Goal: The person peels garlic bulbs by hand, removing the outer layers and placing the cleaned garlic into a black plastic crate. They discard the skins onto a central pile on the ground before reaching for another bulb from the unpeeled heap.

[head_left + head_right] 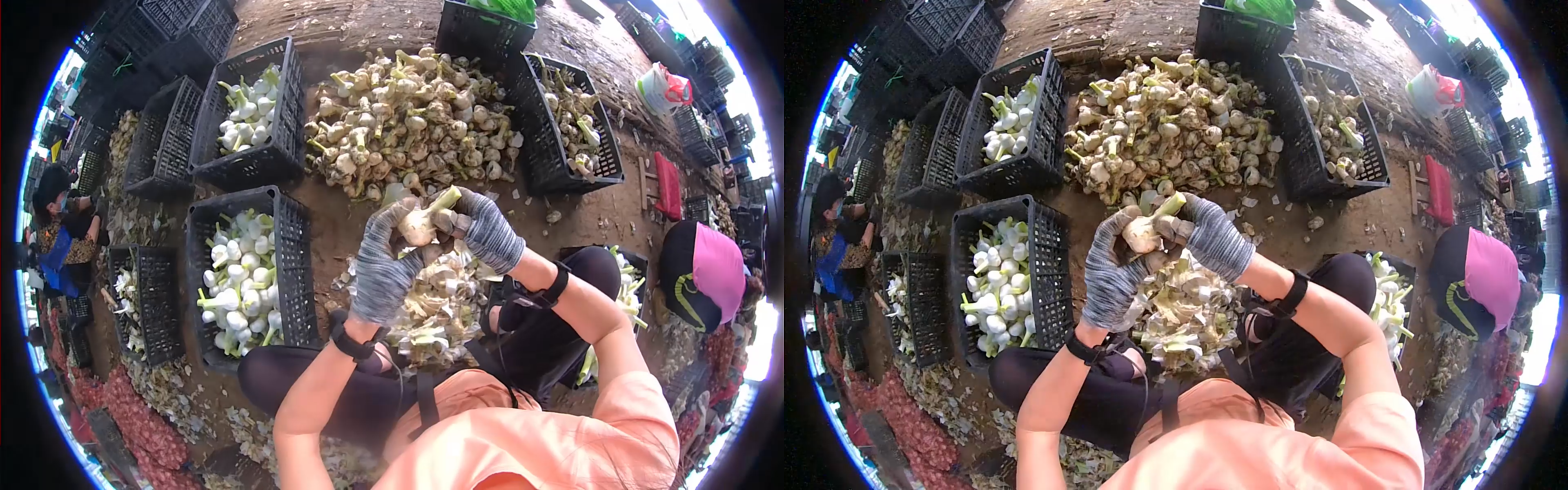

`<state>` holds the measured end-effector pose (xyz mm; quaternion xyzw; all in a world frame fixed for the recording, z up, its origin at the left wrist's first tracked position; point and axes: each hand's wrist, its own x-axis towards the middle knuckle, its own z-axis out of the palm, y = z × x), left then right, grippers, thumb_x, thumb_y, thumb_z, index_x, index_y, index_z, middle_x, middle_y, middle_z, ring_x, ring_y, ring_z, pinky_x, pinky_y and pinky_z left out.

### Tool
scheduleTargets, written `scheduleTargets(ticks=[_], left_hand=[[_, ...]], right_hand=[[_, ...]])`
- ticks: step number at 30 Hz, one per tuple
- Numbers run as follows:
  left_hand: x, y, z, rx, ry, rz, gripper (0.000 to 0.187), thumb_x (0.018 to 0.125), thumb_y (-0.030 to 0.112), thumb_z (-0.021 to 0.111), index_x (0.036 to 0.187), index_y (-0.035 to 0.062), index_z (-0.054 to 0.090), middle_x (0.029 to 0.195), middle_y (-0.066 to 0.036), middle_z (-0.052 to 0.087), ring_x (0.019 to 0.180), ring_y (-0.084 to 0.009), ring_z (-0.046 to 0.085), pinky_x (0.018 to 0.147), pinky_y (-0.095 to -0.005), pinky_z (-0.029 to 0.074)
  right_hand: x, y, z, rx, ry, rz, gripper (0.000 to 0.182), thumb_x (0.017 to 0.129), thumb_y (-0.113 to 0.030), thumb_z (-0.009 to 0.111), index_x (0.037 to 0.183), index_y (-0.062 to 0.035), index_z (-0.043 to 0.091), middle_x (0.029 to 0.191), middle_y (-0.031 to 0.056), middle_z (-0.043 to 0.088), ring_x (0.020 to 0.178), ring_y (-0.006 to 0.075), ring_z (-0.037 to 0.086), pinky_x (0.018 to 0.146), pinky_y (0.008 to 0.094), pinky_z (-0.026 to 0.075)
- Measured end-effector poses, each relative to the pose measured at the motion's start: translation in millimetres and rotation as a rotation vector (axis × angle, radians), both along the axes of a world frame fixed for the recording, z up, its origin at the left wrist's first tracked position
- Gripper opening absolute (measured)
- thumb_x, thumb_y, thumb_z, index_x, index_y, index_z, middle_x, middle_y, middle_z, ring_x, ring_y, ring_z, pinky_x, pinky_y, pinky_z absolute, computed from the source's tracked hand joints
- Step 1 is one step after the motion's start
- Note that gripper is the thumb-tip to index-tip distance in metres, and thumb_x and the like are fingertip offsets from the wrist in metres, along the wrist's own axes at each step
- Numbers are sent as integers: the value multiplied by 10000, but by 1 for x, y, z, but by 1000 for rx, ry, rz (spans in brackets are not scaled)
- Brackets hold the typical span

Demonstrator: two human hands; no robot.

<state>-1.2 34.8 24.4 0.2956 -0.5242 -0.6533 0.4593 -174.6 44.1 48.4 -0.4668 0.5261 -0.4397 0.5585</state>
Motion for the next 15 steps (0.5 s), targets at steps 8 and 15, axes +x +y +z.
scheduleTargets(ticks=[8,15], left_hand=[[4,-8,13,349,198,-104,601,714,59,733,1233,40,431,1160,-73,510,1050,-166,513,891,-285,462],[0,-10,5,269,140,-69,571,735,117,729,1223,28,446,1162,-80,521,1013,-156,533,861,-275,473]], right_hand=[[-9,-3,18,71,-72,93,285,842,-150,612,1067,11,544,853,51,612,741,85,581,627,239,510],[-7,-6,2,-15,-111,18,290,841,-195,614,1035,10,545,800,47,607,672,78,568,579,228,498]])
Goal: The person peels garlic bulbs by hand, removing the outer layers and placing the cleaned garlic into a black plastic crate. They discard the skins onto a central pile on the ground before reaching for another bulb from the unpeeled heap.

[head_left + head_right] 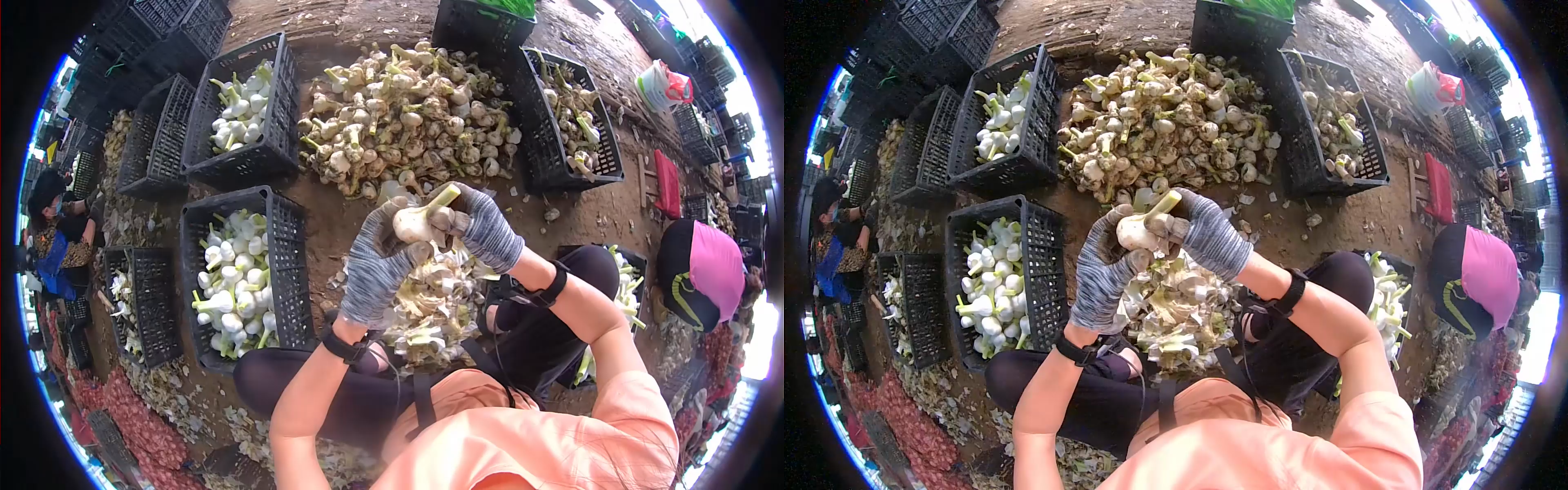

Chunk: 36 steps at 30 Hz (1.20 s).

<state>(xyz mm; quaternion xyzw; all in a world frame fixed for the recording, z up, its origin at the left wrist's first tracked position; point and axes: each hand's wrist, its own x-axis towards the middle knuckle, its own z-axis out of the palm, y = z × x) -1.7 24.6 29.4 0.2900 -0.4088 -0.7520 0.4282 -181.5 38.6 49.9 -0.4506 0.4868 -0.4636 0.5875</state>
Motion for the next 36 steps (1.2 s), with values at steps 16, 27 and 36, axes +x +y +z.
scheduleTargets(ticks=[16,27,36], left_hand=[[5,-1,-3,329,88,-114,612,803,518,572,1199,60,485,946,-59,596,660,-108,582,576,-247,521],[9,-16,13,892,-194,-21,505,801,630,473,857,143,592,420,65,440,293,-47,366,285,-194,288],[-4,4,-12,-207,-418,28,362,909,306,511,1155,42,470,1011,-77,559,906,-134,515,810,-273,428]], right_hand=[[-13,-3,-5,-62,291,119,257,767,-53,646,1009,4,583,814,33,629,704,64,555,618,235,488],[8,6,0,-265,583,117,291,669,35,559,953,-3,611,766,162,603,696,242,613,640,323,483],[9,11,-7,-181,436,13,212,772,-77,564,941,51,566,862,111,567,747,197,570,687,297,475]])
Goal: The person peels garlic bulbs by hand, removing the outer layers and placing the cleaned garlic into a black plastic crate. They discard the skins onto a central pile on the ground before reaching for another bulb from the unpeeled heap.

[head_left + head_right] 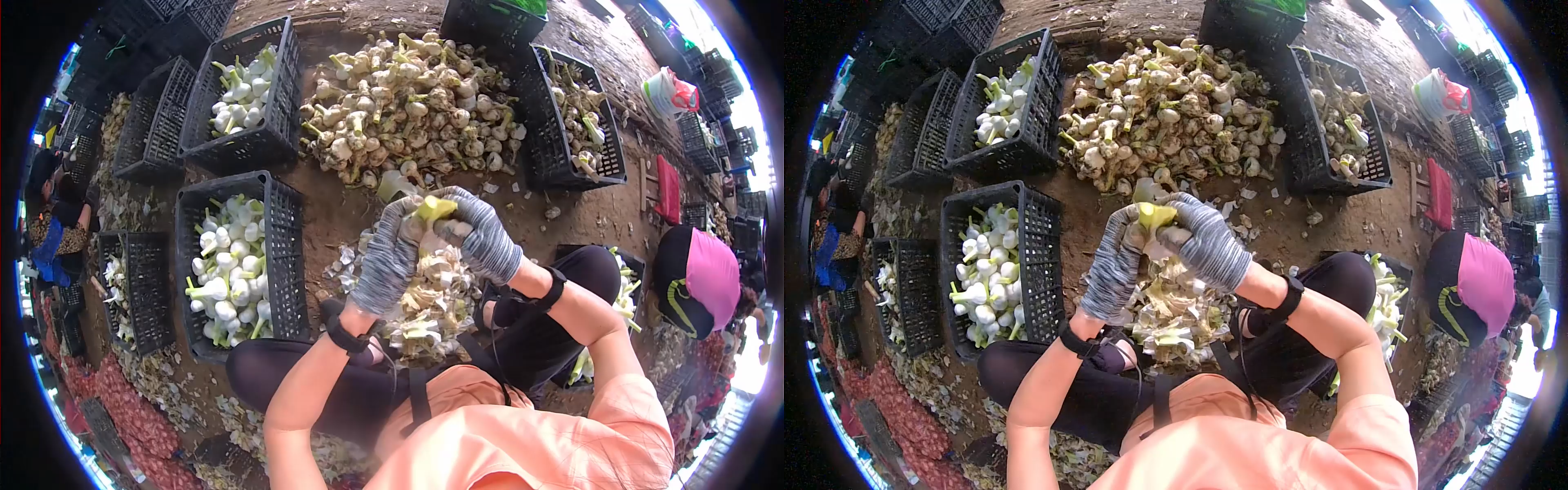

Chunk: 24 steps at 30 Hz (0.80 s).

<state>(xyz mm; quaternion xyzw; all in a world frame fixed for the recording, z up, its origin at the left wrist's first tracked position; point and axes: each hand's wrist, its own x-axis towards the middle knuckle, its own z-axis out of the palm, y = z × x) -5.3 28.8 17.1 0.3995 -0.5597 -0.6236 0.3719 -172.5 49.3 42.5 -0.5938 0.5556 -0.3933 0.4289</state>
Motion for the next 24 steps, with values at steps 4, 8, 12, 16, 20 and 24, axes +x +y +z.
scheduleTargets(ticks=[4,8,12,16,20,24], left_hand=[[7,-3,-8,316,259,-136,466,880,417,519,1204,89,450,844,7,540,572,-38,467,497,-176,390],[16,-13,-1,724,606,-305,541,836,409,585,1225,66,431,912,-19,563,701,-107,568,549,-232,475],[13,-17,-4,265,250,-102,517,779,350,675,1149,36,498,1002,-44,586,893,-123,575,757,-258,505],[20,-26,10,116,180,-150,316,755,152,712,1017,13,600,1015,-33,554,931,-129,566,829,-241,457],[22,-28,12,-11,157,-211,233,774,116,690,972,29,603,997,-37,574,916,-118,569,800,-250,466],[23,-28,21,256,375,-290,268,768,140,696,992,36,592,1009,-37,577,896,-125,574,782,-252,472]], right_hand=[[-18,-4,-15,226,-455,-83,202,833,-85,506,981,42,560,814,35,600,686,99,574,640,214,493],[-19,-8,-23,-61,-261,7,195,840,-103,529,993,12,566,814,19,596,685,62,558,617,195,481],[-22,-9,-18,-79,-191,-5,216,699,75,578,909,25,585,853,101,591,722,208,590,651,272,485],[-26,-5,-21,-144,-138,8,215,742,54,573,955,30,562,854,72,595,729,156,594,635,254,480],[-18,-3,2,229,-382,-204,224,855,-61,487,1057,25,531,855,37,586,783,77,531,679,226,463],[-26,-15,-15,419,-444,-234,205,870,-69,448,1044,13,521,789,75,583,657,114,571,560,247,491]])
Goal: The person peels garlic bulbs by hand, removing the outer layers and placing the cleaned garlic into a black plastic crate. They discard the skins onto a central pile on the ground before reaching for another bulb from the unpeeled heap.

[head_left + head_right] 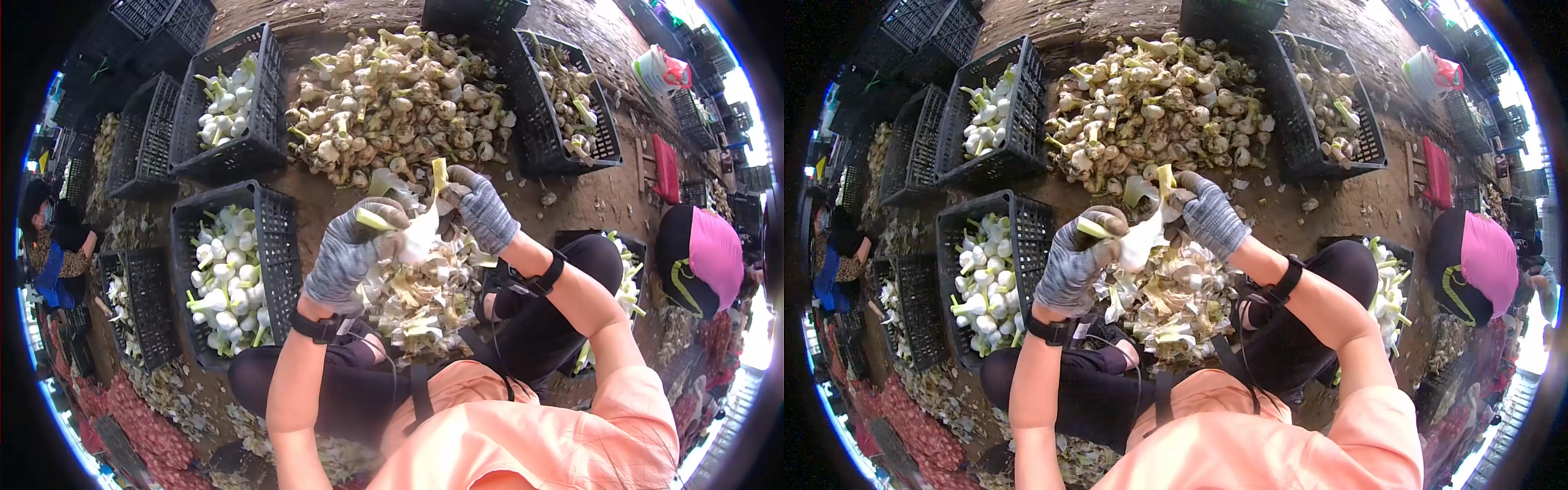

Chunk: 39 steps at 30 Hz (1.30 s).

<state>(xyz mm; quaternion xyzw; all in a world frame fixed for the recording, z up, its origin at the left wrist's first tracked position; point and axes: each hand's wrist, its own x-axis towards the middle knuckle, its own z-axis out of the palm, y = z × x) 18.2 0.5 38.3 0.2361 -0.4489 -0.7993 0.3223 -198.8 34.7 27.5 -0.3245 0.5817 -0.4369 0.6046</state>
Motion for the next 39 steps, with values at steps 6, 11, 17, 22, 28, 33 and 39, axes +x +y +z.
scheduleTargets(ticks=[6,11,17,22,28,33,39], left_hand=[[2,-2,-9,330,167,165,290,799,159,664,1039,30,566,1001,-53,584,886,-131,586,740,-217,492],[-2,-6,-18,416,120,366,270,824,115,624,1063,14,550,1009,-102,601,892,-177,612,736,-244,540],[-11,6,-15,226,-14,464,238,822,140,639,1016,19,574,939,-59,611,824,-134,609,728,-232,523],[-22,18,-15,115,-154,458,198,823,101,636,1000,25,586,927,-41,620,808,-89,583,698,-208,492],[-18,21,-18,110,-210,478,192,819,84,639,996,29,590,929,-32,619,805,-80,567,706,-207,479],[-16,20,-13,161,-166,497,175,821,50,625,991,26,590,928,-31,618,811,-81,567,720,-207,471],[-16,19,-23,-274,-339,572,164,809,7,614,970,13,583,926,-33,617,817,-83,569,739,-207,461]], right_hand=[[7,14,7,-200,296,640,313,850,-160,573,1121,-9,530,877,43,573,837,108,532,792,278,442],[-23,10,15,-174,39,786,385,852,-250,579,1155,-18,529,951,58,586,846,108,531,781,262,452],[-1,4,8,-107,293,320,371,859,-294,581,1105,-28,500,861,66,591,802,171,596,698,295,510],[16,6,0,-124,-130,153,391,874,-315,558,1053,20,463,871,67,565,763,134,594,562,265,552],[25,10,9,-80,-154,123,336,883,-266,555,1053,12,473,933,70,560,812,128,588,637,274,552],[26,9,5,-110,-218,102,326,881,-266,558,1045,7,489,919,64,568,820,125,592,664,275,546],[25,3,15,-73,-195,61,222,812,-89,630,971,3,506,851,71,574,728,145,610,611,267,549]])
